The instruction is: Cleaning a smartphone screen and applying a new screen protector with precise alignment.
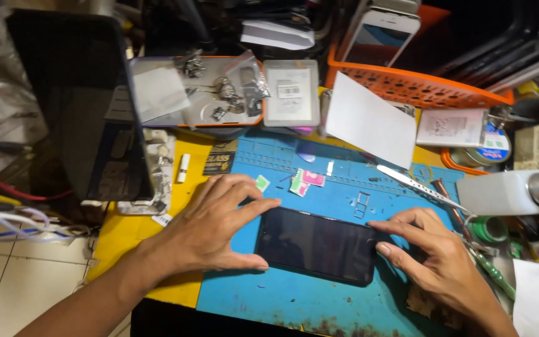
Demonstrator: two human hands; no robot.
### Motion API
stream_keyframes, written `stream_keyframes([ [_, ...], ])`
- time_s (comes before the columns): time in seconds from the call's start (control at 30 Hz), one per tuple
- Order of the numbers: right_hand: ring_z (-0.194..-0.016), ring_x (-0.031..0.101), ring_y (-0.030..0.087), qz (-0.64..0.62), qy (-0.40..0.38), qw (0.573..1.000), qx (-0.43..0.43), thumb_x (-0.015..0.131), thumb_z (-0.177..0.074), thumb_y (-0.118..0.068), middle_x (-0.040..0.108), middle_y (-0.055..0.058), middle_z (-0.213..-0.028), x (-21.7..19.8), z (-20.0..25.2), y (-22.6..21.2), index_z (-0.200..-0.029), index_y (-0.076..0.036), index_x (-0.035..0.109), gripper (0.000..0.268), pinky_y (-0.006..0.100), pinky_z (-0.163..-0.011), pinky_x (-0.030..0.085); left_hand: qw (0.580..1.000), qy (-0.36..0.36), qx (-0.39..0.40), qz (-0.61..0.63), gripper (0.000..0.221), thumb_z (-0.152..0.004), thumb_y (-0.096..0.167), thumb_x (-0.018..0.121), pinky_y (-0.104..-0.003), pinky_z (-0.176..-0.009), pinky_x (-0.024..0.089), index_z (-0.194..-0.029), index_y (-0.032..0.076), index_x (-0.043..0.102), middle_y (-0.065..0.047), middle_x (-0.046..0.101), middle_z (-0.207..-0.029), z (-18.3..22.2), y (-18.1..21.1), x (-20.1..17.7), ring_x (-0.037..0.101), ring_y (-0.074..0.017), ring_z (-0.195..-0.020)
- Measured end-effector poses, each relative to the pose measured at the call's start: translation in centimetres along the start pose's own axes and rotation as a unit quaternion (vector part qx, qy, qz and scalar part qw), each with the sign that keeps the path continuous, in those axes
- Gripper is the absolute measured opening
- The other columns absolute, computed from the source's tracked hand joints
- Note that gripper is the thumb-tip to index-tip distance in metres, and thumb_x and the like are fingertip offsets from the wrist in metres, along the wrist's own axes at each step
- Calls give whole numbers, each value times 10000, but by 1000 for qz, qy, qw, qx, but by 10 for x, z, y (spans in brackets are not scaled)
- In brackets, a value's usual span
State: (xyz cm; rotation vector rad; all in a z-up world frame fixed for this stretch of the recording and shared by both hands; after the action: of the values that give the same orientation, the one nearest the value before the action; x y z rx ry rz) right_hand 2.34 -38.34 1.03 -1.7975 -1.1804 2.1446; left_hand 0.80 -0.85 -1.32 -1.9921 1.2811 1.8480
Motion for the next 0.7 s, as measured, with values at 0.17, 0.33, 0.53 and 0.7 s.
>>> stream_keyframes([
  [0.17,-1028,624,167,52,-24,998,4,845,-658,-510,664,2,-1049,5,5,4,-1355,-253,700,756,338,-885,505,1000,-18,-1,-1,974,-746,726,786,-484,-1014,384,-1470,123,542,-110,568,-1281,3,-2,0,468,-305,-1250],
  [0.33,-1123,575,216,104,-29,993,-54,915,-520,-637,639,40,-1203,7,7,2,-1464,-251,588,1071,384,-961,491,1000,1,20,-5,1042,-720,751,799,-462,-984,415,-1497,123,502,-108,578,-1255,6,-1,-6,491,-294,-1213],
  [0.53,-1143,588,243,106,-44,991,-73,923,-571,-618,617,76,-1205,-2,6,-23,-1473,-178,554,1069,393,-989,466,999,16,22,32,760,-825,571,751,-466,-1021,397,-1410,121,572,-81,608,-1306,5,5,-16,496,-300,-1265],
  [0.7,-1173,553,285,153,10,970,-189,846,-764,-425,653,82,-1202,0,12,-58,-1120,-196,746,435,463,-992,494,1000,12,25,-11,880,-759,645,813,-465,-1016,403,-1415,109,573,-85,598,-1340,5,3,-9,490,-305,-1282],
])
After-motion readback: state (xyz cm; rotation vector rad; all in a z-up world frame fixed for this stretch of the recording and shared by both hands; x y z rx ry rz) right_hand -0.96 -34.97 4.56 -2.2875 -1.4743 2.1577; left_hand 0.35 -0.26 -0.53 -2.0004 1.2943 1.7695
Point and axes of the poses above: each hand's wrist, its own z-axis away from the middle knuckle, its own x-axis out of the palm, y = z × x, the point moved 1 cm from there along -z, towards the middle knuckle
